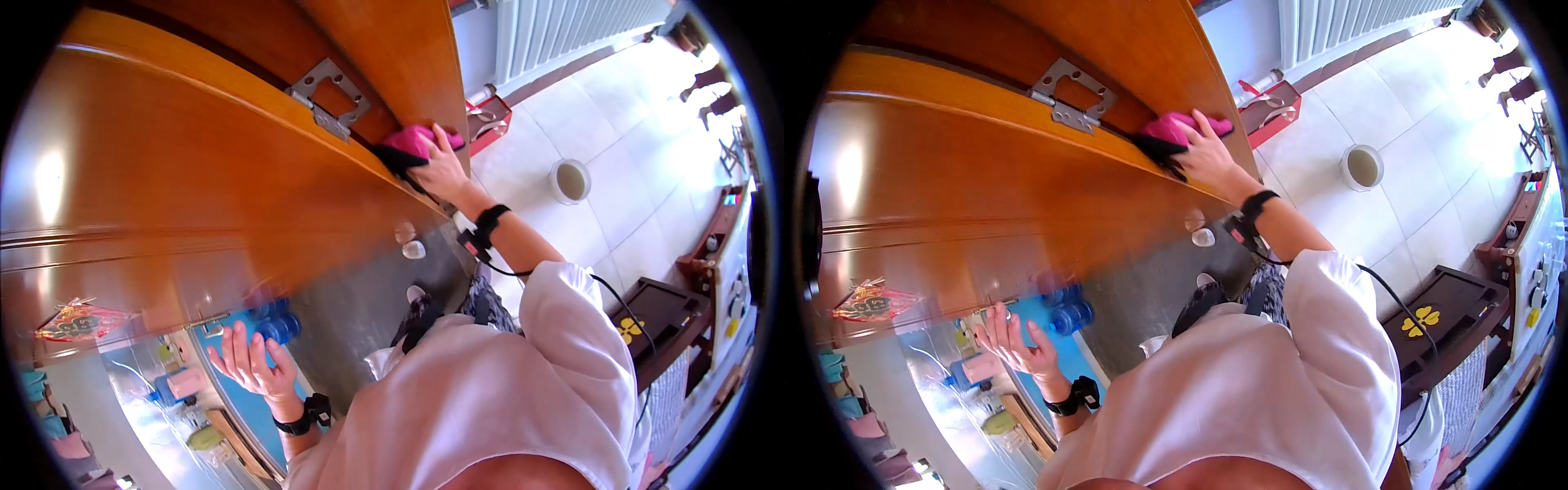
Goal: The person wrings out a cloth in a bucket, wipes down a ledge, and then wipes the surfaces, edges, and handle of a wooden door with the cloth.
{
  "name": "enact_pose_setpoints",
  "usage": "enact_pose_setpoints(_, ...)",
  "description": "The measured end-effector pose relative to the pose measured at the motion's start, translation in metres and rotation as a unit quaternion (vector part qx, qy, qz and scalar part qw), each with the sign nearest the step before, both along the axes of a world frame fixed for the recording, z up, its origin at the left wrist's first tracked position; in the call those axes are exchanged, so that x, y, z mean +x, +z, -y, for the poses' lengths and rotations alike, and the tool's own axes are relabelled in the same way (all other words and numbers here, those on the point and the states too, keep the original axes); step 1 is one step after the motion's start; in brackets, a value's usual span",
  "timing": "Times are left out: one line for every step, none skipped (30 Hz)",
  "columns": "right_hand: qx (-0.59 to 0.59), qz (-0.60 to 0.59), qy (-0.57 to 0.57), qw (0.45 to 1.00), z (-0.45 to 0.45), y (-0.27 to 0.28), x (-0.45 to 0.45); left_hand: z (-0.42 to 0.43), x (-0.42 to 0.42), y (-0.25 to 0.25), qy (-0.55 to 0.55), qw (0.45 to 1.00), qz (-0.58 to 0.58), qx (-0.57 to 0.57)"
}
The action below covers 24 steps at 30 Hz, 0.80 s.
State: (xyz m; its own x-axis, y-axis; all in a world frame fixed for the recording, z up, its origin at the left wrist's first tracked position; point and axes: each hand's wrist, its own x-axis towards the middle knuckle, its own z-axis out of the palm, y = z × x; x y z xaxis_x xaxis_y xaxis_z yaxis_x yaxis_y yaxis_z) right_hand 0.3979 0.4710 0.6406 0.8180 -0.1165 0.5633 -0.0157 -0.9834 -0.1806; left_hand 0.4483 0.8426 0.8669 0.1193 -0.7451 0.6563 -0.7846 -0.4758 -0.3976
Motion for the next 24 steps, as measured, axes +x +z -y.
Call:
enact_pose_setpoints(-0.019, -0.049, -0.011, 0.999, -0.003, -0.006, -0.011, 0.004, 0.005, 0.0, -0.011, 1.0, -0.003, -0.002)
enact_pose_setpoints(-0.037, -0.099, -0.026, 0.994, -0.004, -0.011, -0.022, 0.005, 0.012, -0.002, -0.021, 1.0, 0.0, -0.007)
enact_pose_setpoints(-0.038, -0.101, -0.037, 0.993, -0.004, -0.02, -0.033, 0.003, 0.018, -0.004, -0.029, 1.0, -0.003, -0.008)
enact_pose_setpoints(0.008, -0.047, -0.042, 0.998, -0.007, -0.032, -0.044, 0.0, 0.024, -0.006, -0.039, 0.999, -0.008, -0.006)
enact_pose_setpoints(0.05, 0.008, -0.049, 0.998, -0.013, -0.041, -0.049, -0.004, 0.031, -0.008, -0.054, 0.998, -0.011, -0.007)
enact_pose_setpoints(0.048, 0.005, -0.066, 0.997, -0.024, -0.051, -0.047, -0.008, 0.039, -0.011, -0.05, 0.999, -0.019, -0.008)
enact_pose_setpoints(0.404, 0.097, -0.169, 0.894, -0.038, -0.063, -0.045, -0.013, 0.046, -0.014, -0.047, 0.998, -0.032, -0.008)
enact_pose_setpoints(0.693, 0.187, -0.246, 0.652, -0.048, -0.078, -0.045, -0.019, 0.052, -0.016, -0.064, 0.997, -0.04, -0.009)
enact_pose_setpoints(0.713, 0.316, -0.146, 0.609, -0.048, -0.1, -0.045, -0.024, 0.06, -0.017, -0.079, 0.995, -0.054, 0.003)
enact_pose_setpoints(0.701, 0.327, -0.156, 0.614, -0.048, -0.089, -0.042, -0.027, 0.068, -0.018, -0.095, 0.993, -0.065, 0.013)
enact_pose_setpoints(0.733, 0.403, -0.101, 0.538, -0.051, -0.063, -0.032, -0.029, 0.077, -0.022, -0.115, 0.99, -0.082, 0.021)
enact_pose_setpoints(0.754, 0.473, -0.043, 0.453, -0.056, -0.032, -0.021, -0.024, 0.086, -0.026, -0.133, 0.987, -0.084, 0.015)
enact_pose_setpoints(0.74, 0.494, -0.045, 0.454, -0.061, 0.025, -0.014, -0.022, 0.091, -0.029, -0.169, 0.976, -0.137, 0.021)
enact_pose_setpoints(0.727, 0.513, -0.046, 0.454, -0.066, 0.072, -0.006, -0.022, 0.094, -0.031, -0.201, 0.961, -0.19, 0.029)
enact_pose_setpoints(0.629, 0.444, -0.117, 0.628, -0.065, 0.079, 0.004, -0.015, 0.097, -0.034, -0.232, 0.948, -0.212, 0.044)
enact_pose_setpoints(0.502, 0.352, -0.183, 0.769, -0.064, 0.084, 0.013, -0.009, 0.098, -0.038, -0.24, 0.946, -0.211, 0.048)
enact_pose_setpoints(0.512, 0.376, -0.163, 0.755, -0.067, 0.091, 0.029, -0.002, 0.096, -0.043, -0.258, 0.938, -0.222, 0.057)
enact_pose_setpoints(0.521, 0.399, -0.144, 0.74, -0.07, 0.095, 0.04, 0.004, 0.095, -0.047, -0.277, 0.929, -0.235, 0.068)
enact_pose_setpoints(0.48, 0.391, -0.154, 0.77, -0.074, 0.093, 0.042, 0.009, 0.093, -0.051, -0.293, 0.926, -0.229, 0.064)
enact_pose_setpoints(0.482, 0.391, -0.159, 0.768, -0.075, 0.082, 0.044, 0.01, 0.09, -0.054, -0.295, 0.924, -0.232, 0.069)
enact_pose_setpoints(0.512, 0.396, -0.197, 0.736, -0.072, 0.059, 0.048, 0.012, 0.087, -0.057, -0.281, 0.927, -0.242, 0.066)
enact_pose_setpoints(0.541, 0.4, -0.23, 0.703, -0.068, 0.028, 0.055, 0.013, 0.082, -0.06, -0.264, 0.93, -0.249, 0.062)
enact_pose_setpoints(0.522, 0.417, -0.251, 0.7, -0.059, -0.033, 0.071, 0.015, 0.076, -0.061, -0.251, 0.936, -0.24, 0.064)
enact_pose_setpoints(0.527, 0.419, -0.244, 0.698, -0.051, -0.039, 0.067, 0.02, 0.071, -0.063, -0.245, 0.938, -0.234, 0.067)
